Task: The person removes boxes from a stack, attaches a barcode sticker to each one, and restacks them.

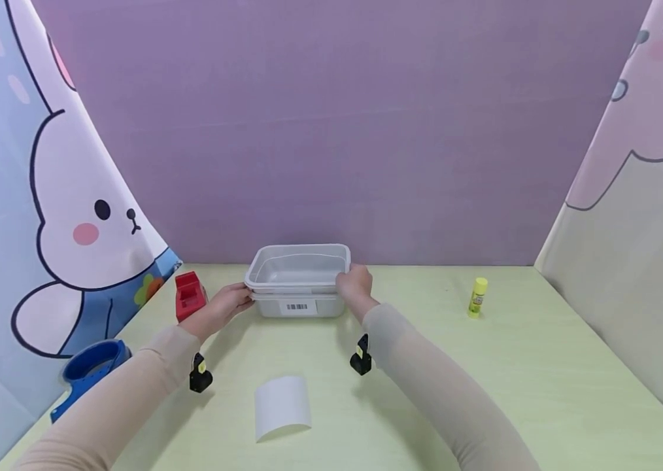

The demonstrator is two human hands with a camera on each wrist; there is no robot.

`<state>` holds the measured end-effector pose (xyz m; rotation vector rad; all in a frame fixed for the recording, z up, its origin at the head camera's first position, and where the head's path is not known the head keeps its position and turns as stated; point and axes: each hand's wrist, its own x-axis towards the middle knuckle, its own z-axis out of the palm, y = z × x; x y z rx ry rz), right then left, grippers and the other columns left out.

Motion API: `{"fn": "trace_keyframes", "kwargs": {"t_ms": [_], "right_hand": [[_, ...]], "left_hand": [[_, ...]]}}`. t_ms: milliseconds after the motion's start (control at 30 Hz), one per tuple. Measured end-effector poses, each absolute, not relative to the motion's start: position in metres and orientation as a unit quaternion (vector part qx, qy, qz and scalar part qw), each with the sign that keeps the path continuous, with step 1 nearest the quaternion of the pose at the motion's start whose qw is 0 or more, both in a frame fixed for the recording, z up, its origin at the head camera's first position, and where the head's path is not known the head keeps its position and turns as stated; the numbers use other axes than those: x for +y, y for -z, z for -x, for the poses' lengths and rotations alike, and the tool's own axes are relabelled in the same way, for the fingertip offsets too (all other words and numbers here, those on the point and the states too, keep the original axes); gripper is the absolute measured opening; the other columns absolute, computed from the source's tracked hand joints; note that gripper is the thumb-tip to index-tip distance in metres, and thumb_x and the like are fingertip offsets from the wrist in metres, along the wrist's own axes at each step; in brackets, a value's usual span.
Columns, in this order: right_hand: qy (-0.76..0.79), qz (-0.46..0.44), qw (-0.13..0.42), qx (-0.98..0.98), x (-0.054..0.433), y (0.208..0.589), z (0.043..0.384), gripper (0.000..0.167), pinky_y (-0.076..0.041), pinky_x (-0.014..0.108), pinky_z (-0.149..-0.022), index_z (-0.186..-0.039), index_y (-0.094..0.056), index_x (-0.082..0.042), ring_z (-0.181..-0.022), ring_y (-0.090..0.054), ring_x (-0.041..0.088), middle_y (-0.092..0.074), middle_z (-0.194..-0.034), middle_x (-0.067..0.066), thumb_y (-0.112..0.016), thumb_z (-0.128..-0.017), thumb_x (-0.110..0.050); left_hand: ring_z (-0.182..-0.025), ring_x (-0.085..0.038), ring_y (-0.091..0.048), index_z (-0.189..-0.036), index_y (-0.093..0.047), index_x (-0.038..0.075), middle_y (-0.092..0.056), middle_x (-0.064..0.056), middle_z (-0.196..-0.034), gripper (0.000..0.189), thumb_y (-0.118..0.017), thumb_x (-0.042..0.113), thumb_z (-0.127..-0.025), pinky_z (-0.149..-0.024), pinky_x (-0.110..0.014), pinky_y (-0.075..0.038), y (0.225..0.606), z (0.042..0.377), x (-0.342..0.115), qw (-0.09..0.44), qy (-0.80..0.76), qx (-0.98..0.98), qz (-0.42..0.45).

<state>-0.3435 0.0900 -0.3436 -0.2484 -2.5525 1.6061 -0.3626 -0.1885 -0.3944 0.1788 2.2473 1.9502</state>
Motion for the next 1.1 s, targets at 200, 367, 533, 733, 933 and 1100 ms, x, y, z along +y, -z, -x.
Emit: {"fn": "trace_keyframes", "kwargs": {"t_ms": [200, 367, 533, 733, 933, 1100], "right_hand": [[-0.522, 0.080, 0.050, -0.848, 0.090, 0.347, 0.340, 0.045, -0.052, 0.041, -0.096, -0.132, -0.056, 0.002, -0.114, -0.059, 0.031, -0.062, -0.128, 0.022, -0.048, -0.088, -0.005], [-0.516, 0.077, 0.061, -0.851, 0.088, 0.349, 0.339, 0.043, -0.053, 0.038, -0.090, -0.128, -0.059, 0.002, -0.105, -0.060, 0.028, -0.065, -0.123, 0.020, -0.048, -0.087, -0.005], [-0.515, 0.063, 0.056, -0.853, 0.088, 0.348, 0.339, 0.044, -0.053, 0.038, -0.091, -0.131, -0.057, 0.002, -0.106, -0.059, 0.028, -0.063, -0.126, 0.020, -0.046, -0.090, -0.008], [-0.518, 0.058, 0.028, -0.853, 0.101, 0.336, 0.345, 0.049, -0.042, 0.047, -0.109, -0.140, -0.045, 0.004, -0.132, -0.046, 0.036, -0.047, -0.145, 0.021, -0.045, -0.097, -0.018], [-0.482, -0.024, 0.008, -0.876, 0.126, 0.316, 0.343, 0.056, -0.032, 0.048, -0.116, -0.148, -0.032, 0.000, -0.142, -0.034, 0.036, -0.036, -0.153, 0.019, -0.045, -0.100, -0.026], [-0.435, -0.100, 0.001, -0.895, 0.156, 0.300, 0.330, 0.063, -0.032, 0.049, -0.116, -0.152, -0.025, -0.004, -0.141, -0.035, 0.035, -0.034, -0.155, 0.017, -0.045, -0.101, -0.035]], "left_hand": [[-0.145, -0.040, -0.019, -0.148, -0.017, -0.012, -0.020, -0.031, -0.155, 0.048, -0.026, 0.004, -0.104, -0.119, -0.047, -0.024, 0.395, 0.361, -0.191, 0.100, -0.652, 0.748, -0.073], [-0.145, -0.039, -0.020, -0.149, -0.018, -0.011, -0.021, -0.029, -0.156, 0.048, -0.026, 0.006, -0.105, -0.119, -0.046, -0.024, 0.394, 0.360, -0.195, 0.108, -0.643, 0.755, -0.075], [-0.144, -0.040, -0.023, -0.149, -0.016, -0.011, -0.021, -0.029, -0.156, 0.050, -0.030, 0.006, -0.104, -0.118, -0.047, -0.027, 0.383, 0.359, -0.204, 0.113, -0.603, 0.787, -0.069], [-0.145, -0.038, -0.023, -0.152, -0.010, -0.005, -0.019, -0.025, -0.158, 0.056, -0.033, 0.015, -0.106, -0.118, -0.045, -0.027, 0.350, 0.353, -0.219, 0.126, -0.550, 0.825, -0.041], [-0.144, -0.042, -0.025, -0.155, -0.011, 0.002, -0.018, -0.022, -0.160, 0.062, -0.037, 0.029, -0.105, -0.117, -0.053, -0.027, 0.312, 0.333, -0.227, 0.136, -0.439, 0.886, -0.068], [-0.146, -0.044, -0.017, -0.155, -0.012, 0.006, -0.014, -0.021, -0.161, 0.063, -0.039, 0.032, -0.105, -0.116, -0.061, -0.022, 0.281, 0.319, -0.215, 0.101, -0.351, 0.925, -0.105]]}}
